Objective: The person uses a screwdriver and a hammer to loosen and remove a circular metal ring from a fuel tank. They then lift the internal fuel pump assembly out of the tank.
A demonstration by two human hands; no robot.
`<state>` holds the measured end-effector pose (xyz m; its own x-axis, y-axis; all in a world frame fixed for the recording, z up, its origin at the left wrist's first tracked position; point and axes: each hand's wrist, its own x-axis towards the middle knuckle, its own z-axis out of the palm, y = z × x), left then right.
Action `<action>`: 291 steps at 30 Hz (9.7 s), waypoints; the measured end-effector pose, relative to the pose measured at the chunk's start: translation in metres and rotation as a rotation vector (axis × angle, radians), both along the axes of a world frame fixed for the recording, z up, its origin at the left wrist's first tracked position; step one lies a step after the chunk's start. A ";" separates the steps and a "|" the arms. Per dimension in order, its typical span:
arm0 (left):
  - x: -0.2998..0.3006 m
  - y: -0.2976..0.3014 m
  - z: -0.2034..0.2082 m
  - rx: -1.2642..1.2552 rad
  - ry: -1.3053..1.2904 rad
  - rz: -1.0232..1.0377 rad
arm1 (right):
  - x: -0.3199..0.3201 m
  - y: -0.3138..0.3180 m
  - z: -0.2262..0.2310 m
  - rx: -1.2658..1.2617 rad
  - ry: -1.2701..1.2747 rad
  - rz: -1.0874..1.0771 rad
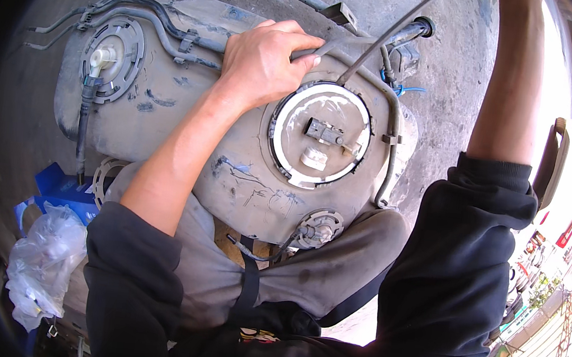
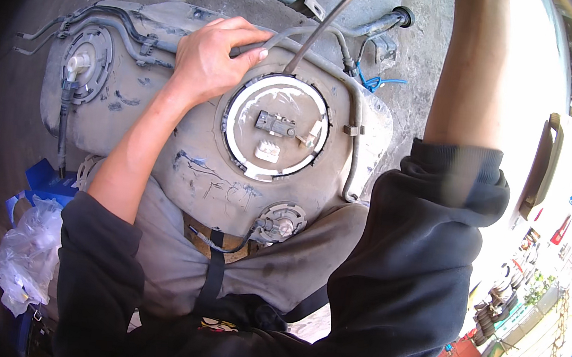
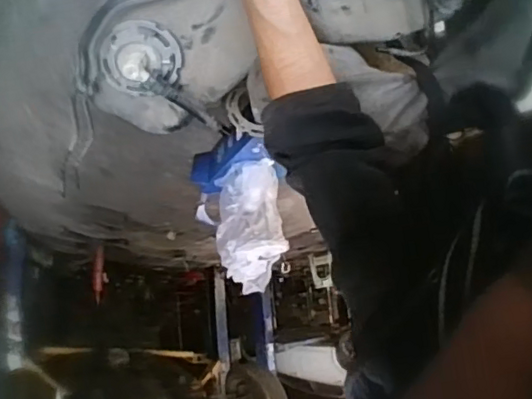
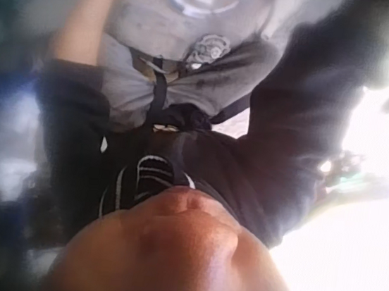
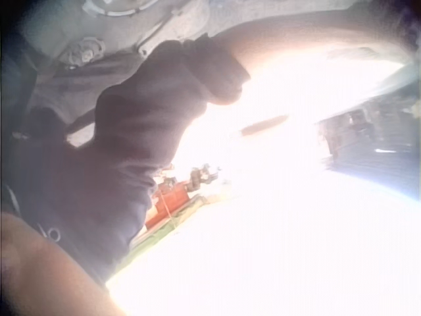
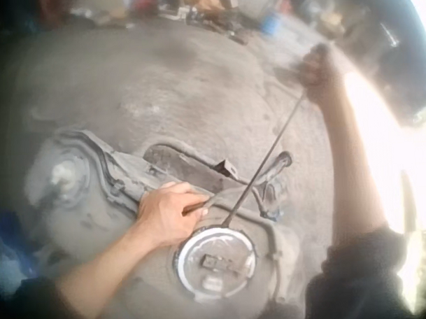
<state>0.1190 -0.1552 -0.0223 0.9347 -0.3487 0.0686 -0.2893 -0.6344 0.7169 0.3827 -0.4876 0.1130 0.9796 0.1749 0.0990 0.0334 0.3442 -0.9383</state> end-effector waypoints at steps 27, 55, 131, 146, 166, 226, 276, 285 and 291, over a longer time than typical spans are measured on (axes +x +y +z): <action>0.000 0.004 0.001 0.034 0.009 -0.013 | -0.189 -0.119 -0.053 0.230 0.284 -0.834; -0.001 -0.001 0.000 -0.004 -0.046 -0.008 | -0.184 -0.126 -0.105 0.339 0.320 -0.797; 0.038 -0.094 0.000 0.339 0.040 -0.273 | -0.422 -0.144 0.001 0.186 0.045 -1.412; 0.040 -0.091 -0.008 0.303 0.077 -0.311 | -0.453 -0.107 -0.065 0.106 0.102 -1.484; 0.031 -0.091 0.009 0.525 -0.072 -0.365 | -0.588 -0.042 -0.094 0.143 0.176 -1.468; -0.212 -0.175 0.010 -0.186 0.007 -0.720 | -0.700 -0.071 -0.033 -1.578 0.128 -0.263; -0.203 -0.156 -0.008 -0.127 0.070 -0.678 | -0.676 -0.040 -0.085 -1.982 -0.003 -0.347; -0.202 -0.156 -0.010 -0.118 0.107 -0.687 | -0.675 -0.034 -0.071 -1.907 0.234 -0.280; -0.200 -0.152 0.002 -0.299 0.141 -0.627 | -0.654 -0.036 -0.027 -2.101 -0.243 -0.414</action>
